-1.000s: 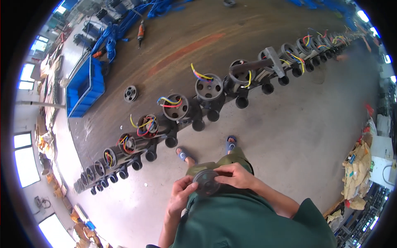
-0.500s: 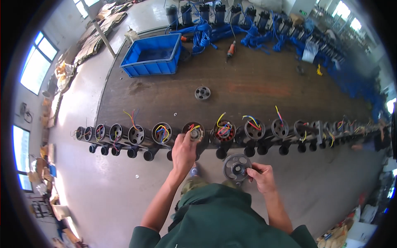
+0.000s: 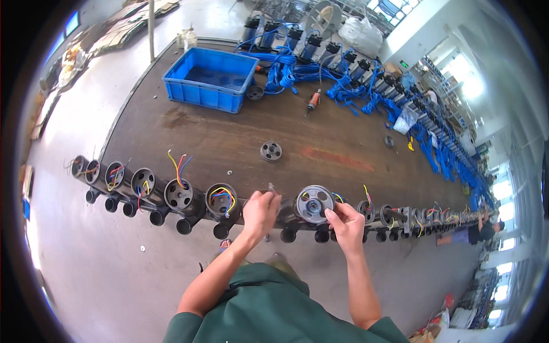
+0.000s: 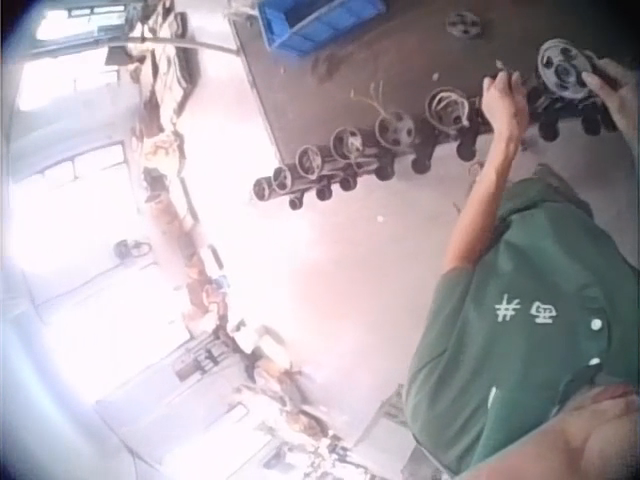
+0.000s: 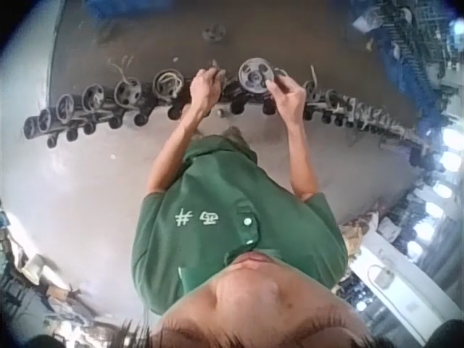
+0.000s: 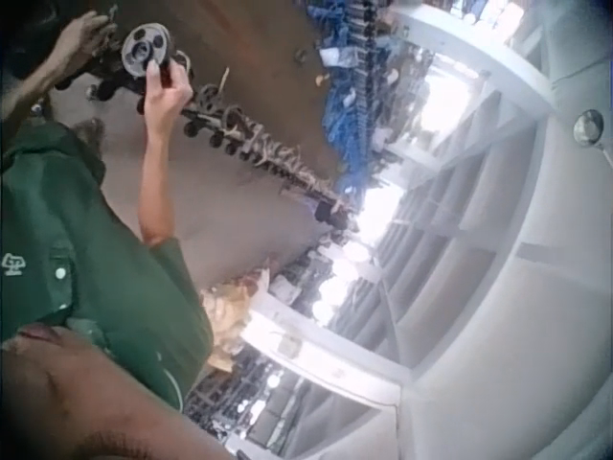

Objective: The person assembles circular metal components into a long row of cylindrical housings by hand and using a hammer.

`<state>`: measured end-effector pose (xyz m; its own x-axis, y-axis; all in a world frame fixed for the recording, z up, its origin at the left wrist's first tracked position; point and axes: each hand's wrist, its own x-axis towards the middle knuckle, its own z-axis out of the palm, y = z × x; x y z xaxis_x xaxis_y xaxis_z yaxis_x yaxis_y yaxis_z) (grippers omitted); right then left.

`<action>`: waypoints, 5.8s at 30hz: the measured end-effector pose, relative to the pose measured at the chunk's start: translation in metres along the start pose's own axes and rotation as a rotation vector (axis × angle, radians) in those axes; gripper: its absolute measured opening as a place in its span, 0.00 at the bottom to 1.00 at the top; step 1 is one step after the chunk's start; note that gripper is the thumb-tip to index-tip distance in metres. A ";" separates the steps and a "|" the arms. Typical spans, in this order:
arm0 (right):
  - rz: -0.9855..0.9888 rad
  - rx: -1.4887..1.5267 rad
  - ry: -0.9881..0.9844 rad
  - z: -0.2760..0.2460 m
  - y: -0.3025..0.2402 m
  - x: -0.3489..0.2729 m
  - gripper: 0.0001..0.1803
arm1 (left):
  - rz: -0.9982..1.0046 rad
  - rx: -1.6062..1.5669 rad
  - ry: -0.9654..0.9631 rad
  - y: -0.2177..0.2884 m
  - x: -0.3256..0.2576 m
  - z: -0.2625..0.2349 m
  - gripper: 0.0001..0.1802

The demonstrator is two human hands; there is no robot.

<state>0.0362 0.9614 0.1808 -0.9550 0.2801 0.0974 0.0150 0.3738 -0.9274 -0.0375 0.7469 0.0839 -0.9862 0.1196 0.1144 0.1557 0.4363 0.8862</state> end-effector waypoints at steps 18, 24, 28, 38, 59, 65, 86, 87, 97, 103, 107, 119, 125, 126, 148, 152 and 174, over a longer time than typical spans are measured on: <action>-0.740 -0.488 -0.509 0.043 -0.020 0.055 0.18 | 0.083 -0.038 0.029 -0.030 -0.025 -0.012 0.16; -1.094 -0.580 -0.627 0.032 0.000 0.064 0.16 | 0.075 -0.171 0.253 -0.017 -0.040 -0.022 0.19; -1.256 -0.700 -0.667 0.031 0.015 0.074 0.12 | 0.243 -0.007 0.126 0.010 -0.024 -0.038 0.19; -1.347 -0.785 -0.644 0.037 0.020 0.076 0.07 | 0.496 0.611 -0.133 0.003 0.028 -0.031 0.18; -0.874 -0.677 -0.069 0.089 0.030 0.092 0.04 | 0.187 0.281 -0.280 0.056 0.017 -0.079 0.10; -0.381 -0.189 0.436 0.004 0.026 -0.036 0.03 | 0.208 0.222 -0.314 0.066 0.000 -0.058 0.08; 1.217 -0.488 0.139 0.172 0.771 -0.263 0.21 | -0.007 0.654 -0.957 -0.145 -0.215 0.089 0.19; 1.207 -0.524 0.230 0.193 0.814 -0.248 0.24 | 0.048 0.698 -0.948 -0.173 -0.215 0.100 0.15; 1.022 -0.882 0.328 0.329 0.972 -0.184 0.34 | -0.112 0.866 -1.036 -0.273 -0.202 0.181 0.13; 1.316 -0.184 0.377 0.228 0.869 -0.212 0.50 | -0.192 0.815 -1.077 -0.224 -0.209 0.168 0.12; 1.321 -0.062 0.703 0.175 0.744 -0.271 0.55 | -0.280 0.734 -1.185 -0.151 -0.205 0.152 0.12; 0.655 0.391 0.192 -0.111 0.278 -0.264 0.44 | 0.210 0.191 -0.511 0.064 -0.137 0.085 0.06; 0.622 0.075 -0.093 -0.149 0.219 -0.226 0.49 | 0.015 0.173 -0.052 0.071 -0.087 0.064 0.16; 0.684 0.254 -0.061 -0.151 0.199 -0.217 0.49 | 0.039 0.226 -0.021 0.075 -0.074 0.065 0.24; 0.948 1.246 0.062 -0.061 0.051 0.028 0.39 | 0.193 -0.249 -0.393 0.058 0.054 0.067 0.14; 0.977 1.113 0.108 -0.043 0.053 0.034 0.40 | 0.336 -0.232 -0.199 0.048 0.045 0.085 0.12; 0.129 -0.196 0.198 0.031 0.061 -0.001 0.47 | 0.012 -0.329 -0.462 0.030 0.047 0.044 0.24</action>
<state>0.0291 0.9564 0.1133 -0.8656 0.4959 0.0698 0.2075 0.4820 -0.8513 -0.0763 0.8048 0.0964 -0.8460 0.5329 -0.0170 0.0684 0.1401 0.9878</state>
